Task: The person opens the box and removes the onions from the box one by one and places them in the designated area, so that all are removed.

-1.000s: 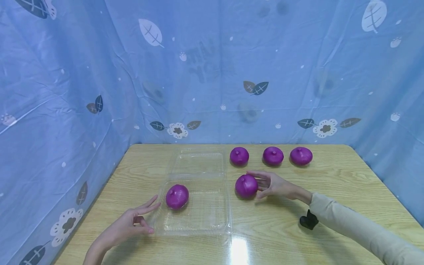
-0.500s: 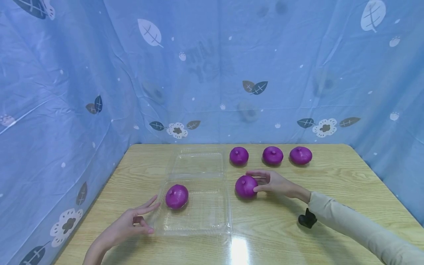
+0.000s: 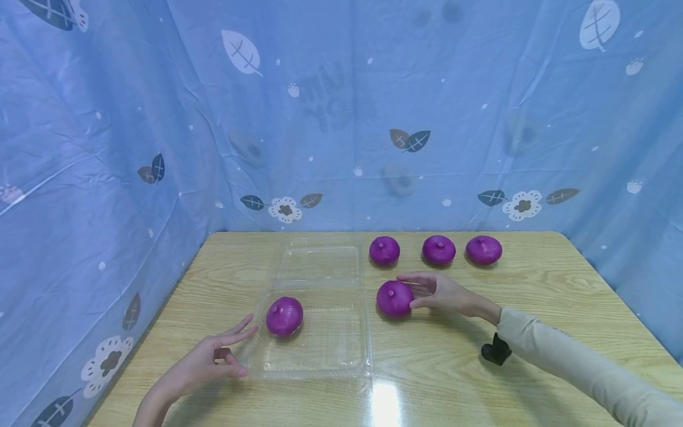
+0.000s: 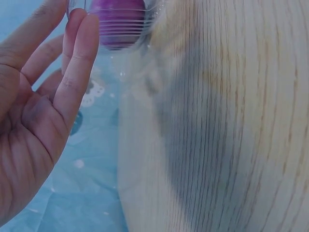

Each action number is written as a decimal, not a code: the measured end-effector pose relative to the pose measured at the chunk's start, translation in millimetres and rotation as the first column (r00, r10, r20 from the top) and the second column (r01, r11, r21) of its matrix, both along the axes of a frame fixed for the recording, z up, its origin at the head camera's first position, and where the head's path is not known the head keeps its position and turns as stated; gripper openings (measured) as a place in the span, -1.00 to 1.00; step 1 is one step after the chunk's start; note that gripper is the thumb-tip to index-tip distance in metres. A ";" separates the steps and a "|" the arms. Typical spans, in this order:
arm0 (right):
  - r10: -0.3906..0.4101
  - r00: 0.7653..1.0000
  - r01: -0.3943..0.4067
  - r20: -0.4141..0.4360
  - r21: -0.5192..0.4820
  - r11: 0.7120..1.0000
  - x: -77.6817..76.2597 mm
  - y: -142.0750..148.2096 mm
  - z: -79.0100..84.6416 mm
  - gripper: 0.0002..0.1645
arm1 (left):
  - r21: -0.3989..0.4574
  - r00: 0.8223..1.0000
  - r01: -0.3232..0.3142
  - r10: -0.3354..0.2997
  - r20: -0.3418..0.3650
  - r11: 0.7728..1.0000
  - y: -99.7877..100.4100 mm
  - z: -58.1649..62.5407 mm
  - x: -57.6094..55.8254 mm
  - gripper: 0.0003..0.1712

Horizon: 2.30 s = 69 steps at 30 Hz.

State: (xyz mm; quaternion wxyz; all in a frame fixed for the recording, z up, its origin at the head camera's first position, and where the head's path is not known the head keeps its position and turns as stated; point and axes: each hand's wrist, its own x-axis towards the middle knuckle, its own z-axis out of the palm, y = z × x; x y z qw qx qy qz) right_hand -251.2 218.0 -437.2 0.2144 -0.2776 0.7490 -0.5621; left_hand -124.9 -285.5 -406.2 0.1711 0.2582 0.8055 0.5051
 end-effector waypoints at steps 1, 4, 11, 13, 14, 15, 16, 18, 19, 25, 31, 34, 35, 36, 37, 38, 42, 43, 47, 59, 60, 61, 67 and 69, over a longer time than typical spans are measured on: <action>-0.003 1.000 0.003 -0.011 0.011 1.000 -0.7 1.7 2.0 -0.20 | 0.001 1.000 0.000 0.000 0.001 1.000 0.0 -0.1 -0.2 -0.20; -0.019 0.999 0.020 -0.038 0.045 0.999 -3.4 8.8 10.2 -0.22 | 0.000 1.000 -0.002 0.002 -0.004 1.000 0.3 -0.5 -0.4 -0.20; -0.084 0.996 0.085 -0.031 0.035 0.996 -5.5 26.6 29.3 -0.30 | -0.001 1.000 -0.007 0.007 -0.017 1.000 -0.5 -1.5 0.4 -0.18; -0.090 0.996 0.090 -0.014 -0.007 0.996 -4.3 27.0 34.2 -0.31 | -0.002 1.000 -0.010 0.010 -0.017 1.000 -0.8 -1.7 0.8 -0.19; -0.090 0.996 0.090 -0.006 -0.032 0.995 -3.5 25.7 36.8 -0.32 | -0.002 1.000 -0.011 0.011 -0.016 1.000 -1.1 -2.0 1.0 -0.19; -0.089 0.996 0.089 -0.006 -0.055 0.995 -2.4 23.3 39.4 -0.33 | -0.001 1.000 -0.012 0.012 -0.015 1.000 -1.3 -2.2 1.2 -0.19; -0.087 0.996 0.087 -0.004 -0.077 0.993 -0.9 19.6 42.3 -0.35 | 0.001 1.000 -0.014 0.014 -0.015 1.000 -1.6 -2.4 1.4 -0.19; -0.081 0.997 0.080 -0.004 -0.124 0.989 3.3 8.3 47.9 -0.36 | 0.006 1.000 -0.015 0.015 -0.016 1.000 -1.8 -2.9 1.7 -0.20; -0.080 0.997 0.079 0.001 -0.146 0.986 6.1 1.1 50.7 -0.37 | 0.009 1.000 -0.015 0.015 -0.016 1.000 -2.0 -3.2 1.9 -0.20; 0.028 0.999 -0.019 0.036 -0.231 0.973 24.5 -49.4 64.2 -0.33 | 0.014 1.000 -0.013 0.013 -0.010 1.000 -2.5 -3.8 1.5 -0.20; 0.380 0.924 -0.367 0.046 -0.173 0.914 7.0 -88.2 82.7 -0.34 | -0.003 1.000 -0.022 0.022 -0.001 1.000 -1.9 -2.0 1.0 -0.19; 0.508 0.856 -0.495 0.091 -0.137 0.858 -8.9 -106.7 95.0 -0.34 | -0.019 0.999 -0.032 0.032 -0.008 0.999 -1.1 -0.9 0.8 -0.18; 0.536 0.837 -0.525 0.109 -0.119 0.843 -13.8 -113.3 99.1 -0.34 | -0.024 0.999 -0.036 0.036 -0.007 0.999 -0.8 -0.3 0.6 -0.18; 0.563 0.818 -0.552 0.123 -0.109 0.827 -18.4 -120.7 102.6 -0.34 | -0.028 0.999 -0.040 0.039 -0.007 0.999 -0.7 0.2 0.5 -0.18; 0.581 0.803 -0.573 0.133 -0.099 0.814 -22.5 -127.9 105.2 -0.35 | -0.032 0.999 -0.041 0.041 -0.006 0.999 0.0 0.4 -0.3 -0.19; 0.595 0.791 -0.589 0.141 -0.087 0.804 -26.0 -135.5 107.2 -0.36 | -0.036 0.999 -0.042 0.042 -0.006 0.998 0.4 0.6 -1.0 -0.19; 0.636 0.752 -0.638 0.172 -0.052 0.768 -39.5 -167.7 109.4 -0.40 | -0.042 0.999 -0.039 0.039 -0.006 0.998 0.1 0.2 -2.3 -0.20; 0.643 0.745 -0.646 0.179 -0.050 0.762 -42.7 -175.9 109.6 -0.41 | -0.044 0.999 -0.041 0.041 -0.006 0.998 -0.6 0.3 -2.2 -0.20; 0.660 0.720 -0.666 0.214 -0.054 0.744 -52.9 -204.5 108.6 -0.41 | -0.048 0.999 -0.038 0.037 -0.006 0.998 -1.5 1.3 -2.7 -0.19; 0.678 0.694 -0.700 0.243 0.008 0.714 -48.2 -270.9 98.2 -0.43 | -0.042 1.000 -0.030 0.030 0.005 0.999 1.2 6.5 -2.8 -0.19; 0.673 0.700 -0.698 0.239 0.029 0.716 -46.5 -274.1 96.5 -0.47 | -0.039 1.000 -0.030 0.030 0.009 0.999 1.1 6.5 -2.3 -0.19; 0.669 0.705 -0.695 0.235 0.045 0.717 -44.8 -276.7 94.7 -0.51 | -0.037 1.000 -0.028 0.028 0.009 0.999 1.0 6.6 -1.7 -0.19; 0.634 0.731 -0.668 0.252 0.071 0.741 -38.8 -281.9 89.6 -0.70 | -0.028 1.000 -0.015 0.015 -0.008 0.999 1.3 7.0 -1.1 -0.22; 0.631 0.745 -0.655 0.218 0.058 0.754 -38.2 -282.4 90.9 -0.71 | -0.029 1.000 -0.017 0.017 -0.006 0.999 0.7 7.0 -1.0 -0.21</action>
